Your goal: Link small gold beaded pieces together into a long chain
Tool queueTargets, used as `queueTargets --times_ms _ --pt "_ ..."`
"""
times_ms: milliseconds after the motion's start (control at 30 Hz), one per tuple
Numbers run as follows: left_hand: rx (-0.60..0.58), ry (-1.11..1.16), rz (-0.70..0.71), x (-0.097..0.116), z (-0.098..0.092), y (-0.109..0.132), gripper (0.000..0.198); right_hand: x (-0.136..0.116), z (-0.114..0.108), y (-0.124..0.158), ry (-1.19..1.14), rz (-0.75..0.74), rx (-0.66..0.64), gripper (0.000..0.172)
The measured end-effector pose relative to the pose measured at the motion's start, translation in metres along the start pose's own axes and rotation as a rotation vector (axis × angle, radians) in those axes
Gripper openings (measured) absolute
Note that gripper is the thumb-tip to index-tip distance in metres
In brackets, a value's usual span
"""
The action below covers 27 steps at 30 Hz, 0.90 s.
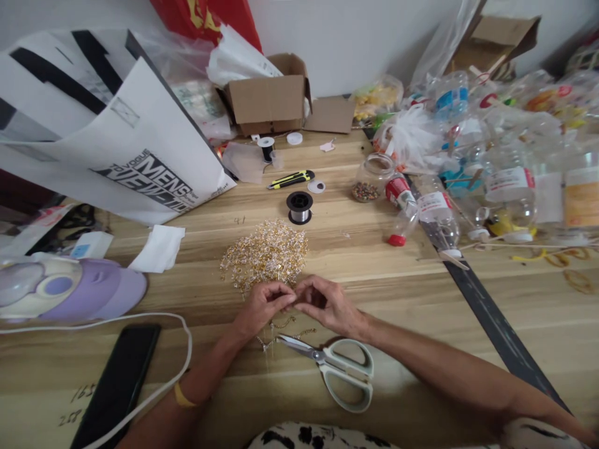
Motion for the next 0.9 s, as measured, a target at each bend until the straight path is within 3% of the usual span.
queueTargets --times_ms 133,233,533,700,900 --pt "-0.023 -0.002 0.02 0.001 0.0 0.0 0.023 0.0 0.006 0.0 -0.035 -0.029 -0.058 0.019" --pt "-0.021 0.017 0.014 0.001 -0.002 0.001 0.023 -0.002 0.008 0.0 -0.026 -0.041 -0.101 0.027" --pt "-0.038 0.042 0.013 -0.004 -0.002 0.001 0.022 -0.011 -0.001 -0.001 0.04 -0.019 -0.045 0.017" --pt "-0.075 0.046 0.024 -0.006 -0.001 0.0 0.022 -0.007 0.006 -0.001 -0.034 0.002 -0.101 0.014" --pt "-0.07 0.038 0.022 -0.002 -0.001 0.0 0.019 0.0 0.009 0.002 -0.092 0.03 -0.105 0.02"
Point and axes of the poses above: each hand's wrist, its own y-axis away from the middle knuckle, its own z-axis out of the palm, x = y × z, the point moved 7 cm from there along -y, towards the middle knuckle, and after that the axes turned 9 degrees about -x, right-handed, at the moved point
